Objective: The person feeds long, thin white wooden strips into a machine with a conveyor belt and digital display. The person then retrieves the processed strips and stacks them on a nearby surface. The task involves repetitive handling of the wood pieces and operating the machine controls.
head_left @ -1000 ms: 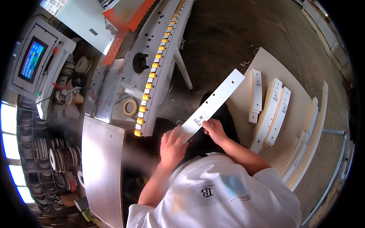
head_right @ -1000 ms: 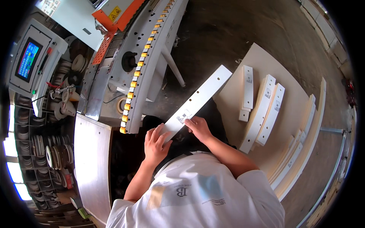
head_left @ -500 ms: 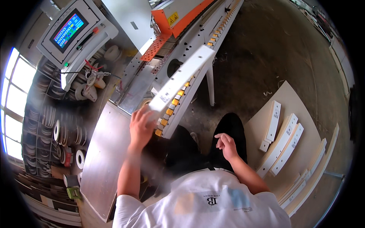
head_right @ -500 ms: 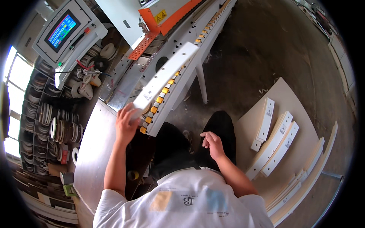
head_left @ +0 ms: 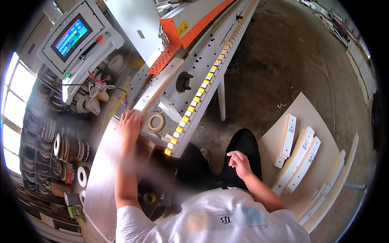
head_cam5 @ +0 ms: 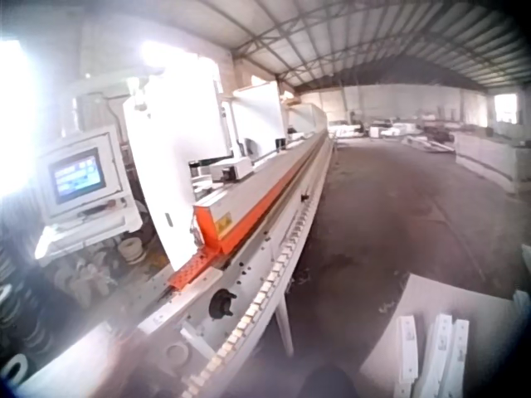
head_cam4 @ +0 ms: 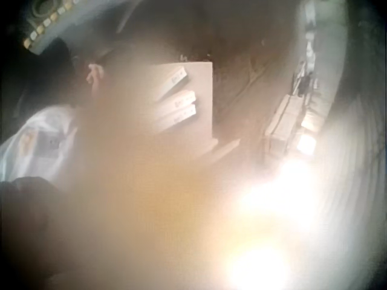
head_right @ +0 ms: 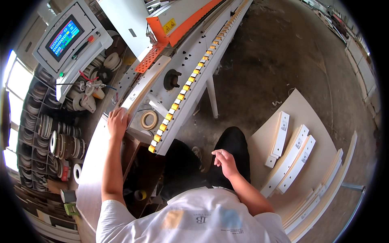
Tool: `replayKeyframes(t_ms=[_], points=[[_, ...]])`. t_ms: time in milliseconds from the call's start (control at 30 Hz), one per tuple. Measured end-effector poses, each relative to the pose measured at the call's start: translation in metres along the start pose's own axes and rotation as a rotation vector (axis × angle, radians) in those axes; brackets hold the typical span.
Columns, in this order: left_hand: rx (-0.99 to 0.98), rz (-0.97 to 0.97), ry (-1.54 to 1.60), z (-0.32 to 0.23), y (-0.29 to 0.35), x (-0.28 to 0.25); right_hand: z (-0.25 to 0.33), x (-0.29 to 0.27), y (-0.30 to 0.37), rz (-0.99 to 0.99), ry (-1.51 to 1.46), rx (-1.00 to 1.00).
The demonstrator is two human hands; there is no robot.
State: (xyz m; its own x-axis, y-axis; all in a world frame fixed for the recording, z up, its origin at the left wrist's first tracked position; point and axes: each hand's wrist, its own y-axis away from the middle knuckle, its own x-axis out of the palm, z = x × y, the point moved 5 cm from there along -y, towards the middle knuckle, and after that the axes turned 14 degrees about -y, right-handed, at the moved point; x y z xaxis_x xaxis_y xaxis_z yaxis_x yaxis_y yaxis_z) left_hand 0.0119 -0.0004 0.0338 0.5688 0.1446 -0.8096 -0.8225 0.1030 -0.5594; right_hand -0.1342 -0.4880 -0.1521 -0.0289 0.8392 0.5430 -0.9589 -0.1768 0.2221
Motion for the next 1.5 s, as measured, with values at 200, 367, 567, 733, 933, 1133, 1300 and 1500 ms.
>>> replayKeyframes(t_ms=[200, 367, 567, 733, 933, 1133, 1300, 1500], points=[[-0.068, 0.017, -0.095, 0.013, -0.017, 0.007, 0.003, 0.005, 0.000, 0.013, 0.037, 0.041], [-0.098, 0.023, -0.175, 0.007, -0.021, 0.012, 0.002, 0.006, -0.001, 0.001, 0.047, 0.032], [-0.097, -0.007, -0.209, 0.011, -0.018, 0.021, 0.001, 0.012, -0.004, -0.008, 0.090, 0.048], [-0.143, 0.127, -0.216, 0.010, -0.020, 0.014, 0.005, 0.017, -0.007, 0.036, 0.057, 0.029], [-0.177, 0.257, -0.292, -0.014, -0.038, -0.003, 0.004, 0.019, 0.001, 0.072, 0.176, 0.055], [-0.112, 0.043, -0.204, -0.017, -0.060, 0.042, -0.001, 0.023, -0.001, 0.143, 0.226, 0.097], [-0.073, 0.009, -0.224, -0.032, -0.098, 0.081, -0.004, 0.017, 0.004, 0.154, 0.275, 0.119], [-0.038, -0.012, -0.310, -0.052, -0.127, 0.091, 0.010, 0.017, 0.016, 0.122, 0.169, 0.049]])
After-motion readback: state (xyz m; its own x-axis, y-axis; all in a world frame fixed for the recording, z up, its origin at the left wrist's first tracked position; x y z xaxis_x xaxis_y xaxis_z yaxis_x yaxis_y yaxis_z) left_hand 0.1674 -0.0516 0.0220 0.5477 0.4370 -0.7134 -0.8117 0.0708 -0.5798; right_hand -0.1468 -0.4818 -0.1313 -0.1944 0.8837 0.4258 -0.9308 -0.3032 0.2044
